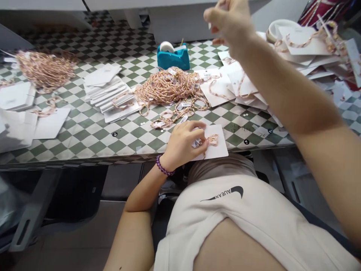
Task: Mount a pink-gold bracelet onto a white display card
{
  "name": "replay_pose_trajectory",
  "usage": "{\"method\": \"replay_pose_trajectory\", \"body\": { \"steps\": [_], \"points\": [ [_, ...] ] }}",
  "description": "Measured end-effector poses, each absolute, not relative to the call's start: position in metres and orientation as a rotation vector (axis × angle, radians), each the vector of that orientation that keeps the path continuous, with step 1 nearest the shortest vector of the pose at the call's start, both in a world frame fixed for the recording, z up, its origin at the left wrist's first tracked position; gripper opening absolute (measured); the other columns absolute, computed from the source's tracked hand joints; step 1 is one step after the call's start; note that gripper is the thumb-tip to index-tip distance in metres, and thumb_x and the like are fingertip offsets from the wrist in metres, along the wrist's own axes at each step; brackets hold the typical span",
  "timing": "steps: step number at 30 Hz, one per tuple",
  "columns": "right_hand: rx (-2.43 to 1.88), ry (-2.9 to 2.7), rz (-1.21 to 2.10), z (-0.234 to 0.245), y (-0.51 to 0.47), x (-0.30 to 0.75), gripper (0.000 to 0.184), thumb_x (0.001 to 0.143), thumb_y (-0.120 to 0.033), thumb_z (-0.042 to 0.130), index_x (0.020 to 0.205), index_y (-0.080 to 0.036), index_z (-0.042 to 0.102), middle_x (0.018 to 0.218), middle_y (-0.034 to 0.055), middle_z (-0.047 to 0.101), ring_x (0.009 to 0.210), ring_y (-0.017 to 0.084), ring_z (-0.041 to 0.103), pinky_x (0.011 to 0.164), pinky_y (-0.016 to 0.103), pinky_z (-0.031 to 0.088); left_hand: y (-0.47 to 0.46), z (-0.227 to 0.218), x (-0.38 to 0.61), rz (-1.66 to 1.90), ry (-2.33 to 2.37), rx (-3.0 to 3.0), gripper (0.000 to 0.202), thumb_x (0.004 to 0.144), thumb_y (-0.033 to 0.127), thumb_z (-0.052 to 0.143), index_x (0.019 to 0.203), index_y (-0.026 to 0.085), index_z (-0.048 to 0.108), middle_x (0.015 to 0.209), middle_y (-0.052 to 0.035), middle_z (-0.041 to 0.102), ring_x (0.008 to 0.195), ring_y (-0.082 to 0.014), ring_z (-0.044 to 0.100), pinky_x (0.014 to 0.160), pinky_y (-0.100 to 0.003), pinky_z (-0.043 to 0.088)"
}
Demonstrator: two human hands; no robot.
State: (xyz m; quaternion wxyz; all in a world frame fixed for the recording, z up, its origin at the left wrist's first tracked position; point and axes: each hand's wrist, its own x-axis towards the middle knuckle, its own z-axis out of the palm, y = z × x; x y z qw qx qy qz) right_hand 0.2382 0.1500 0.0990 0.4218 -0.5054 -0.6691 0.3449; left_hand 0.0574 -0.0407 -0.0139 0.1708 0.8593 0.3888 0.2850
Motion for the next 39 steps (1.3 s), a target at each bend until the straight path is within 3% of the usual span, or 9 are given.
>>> {"method": "replay_pose_trajectory", "body": {
  "steps": [2, 5, 8, 11, 19, 28, 39],
  "points": [
    [-1.232, -1.629, 0.752, 0.106, 0.112, 0.245, 0.014, 0.090, -0.011, 0.064, 0.083, -0.012, 0.052, 0.083, -0.0003, 0.054, 0.070, 0.005, 0.049, 0.058, 0.018, 0.039, -0.041, -0.013, 0.057, 0.804, 1.098, 2.449, 0.017, 0.090, 0.029, 0.063, 0.076, 0.020, 0.065, 0.121, -0.0052, 0.069, 0.103, -0.0233, 0.064, 0.088, -0.039, 0.047],
    [-1.127, -1.884, 0.678, 0.106, 0.051, 0.260, 0.021, 0.085, -0.016, 0.069, 0.073, -0.014, 0.052, 0.090, 0.0029, 0.064, 0.078, 0.007, 0.060, 0.066, 0.020, 0.045, -0.040, -0.011, 0.057, 0.805, 1.089, 2.454, 0.018, 0.090, 0.030, 0.063, 0.076, 0.020, 0.064, 0.121, -0.0051, 0.069, 0.104, -0.0232, 0.064, 0.089, -0.038, 0.048],
    [-1.007, -2.090, 0.764, 0.089, 0.005, 0.272, 0.019, 0.089, -0.027, 0.068, 0.078, -0.016, 0.057, 0.087, 0.0007, 0.070, 0.079, 0.011, 0.068, 0.065, 0.023, 0.053, -0.040, -0.009, 0.056, 0.816, 1.101, 2.442, 0.018, 0.090, 0.032, 0.065, 0.076, 0.020, 0.065, 0.120, -0.0050, 0.069, 0.106, -0.0233, 0.064, 0.092, -0.039, 0.048],
    [-0.881, -2.253, 0.896, 0.066, -0.020, 0.277, 0.016, 0.089, -0.028, 0.068, 0.080, -0.017, 0.060, 0.079, -0.0012, 0.071, 0.068, 0.009, 0.067, 0.063, 0.023, 0.056, -0.039, -0.009, 0.056, 0.809, 1.088, 2.440, 0.018, 0.090, 0.032, 0.065, 0.077, 0.020, 0.066, 0.119, -0.0054, 0.069, 0.106, -0.0230, 0.065, 0.092, -0.038, 0.048],
    [-0.955, -2.471, 1.029, 0.042, -0.027, 0.272, 0.010, 0.081, -0.018, 0.066, 0.083, -0.018, 0.057, 0.074, -0.0038, 0.069, 0.068, 0.011, 0.067, 0.056, 0.021, 0.044, -0.040, -0.007, 0.057, 0.767, 1.125, 2.430, 0.016, 0.089, 0.029, 0.061, 0.076, 0.020, 0.065, 0.120, -0.0053, 0.068, 0.106, -0.0237, 0.064, 0.092, -0.039, 0.047],
    [-1.011, -2.576, 0.650, 0.028, -0.041, 0.269, 0.003, 0.089, -0.019, 0.059, 0.086, -0.018, 0.058, 0.076, 0.0000, 0.068, 0.067, 0.013, 0.061, 0.061, 0.024, 0.038, -0.040, -0.008, 0.057, 0.759, 1.120, 2.416, 0.016, 0.090, 0.030, 0.059, 0.077, 0.021, 0.063, 0.122, -0.0033, 0.068, 0.106, -0.0236, 0.063, 0.093, -0.042, 0.046],
    [-0.925, -2.700, 0.044, 0.025, -0.055, 0.266, 0.019, 0.100, -0.028, 0.048, 0.086, -0.019, 0.057, 0.078, 0.0038, 0.065, 0.073, 0.016, 0.059, 0.058, 0.027, 0.037, -0.041, -0.008, 0.058, 0.748, 1.131, 2.426, 0.014, 0.090, 0.029, 0.061, 0.079, 0.022, 0.062, 0.125, -0.0022, 0.068, 0.110, -0.0248, 0.062, 0.095, -0.044, 0.046]
  ]
}}
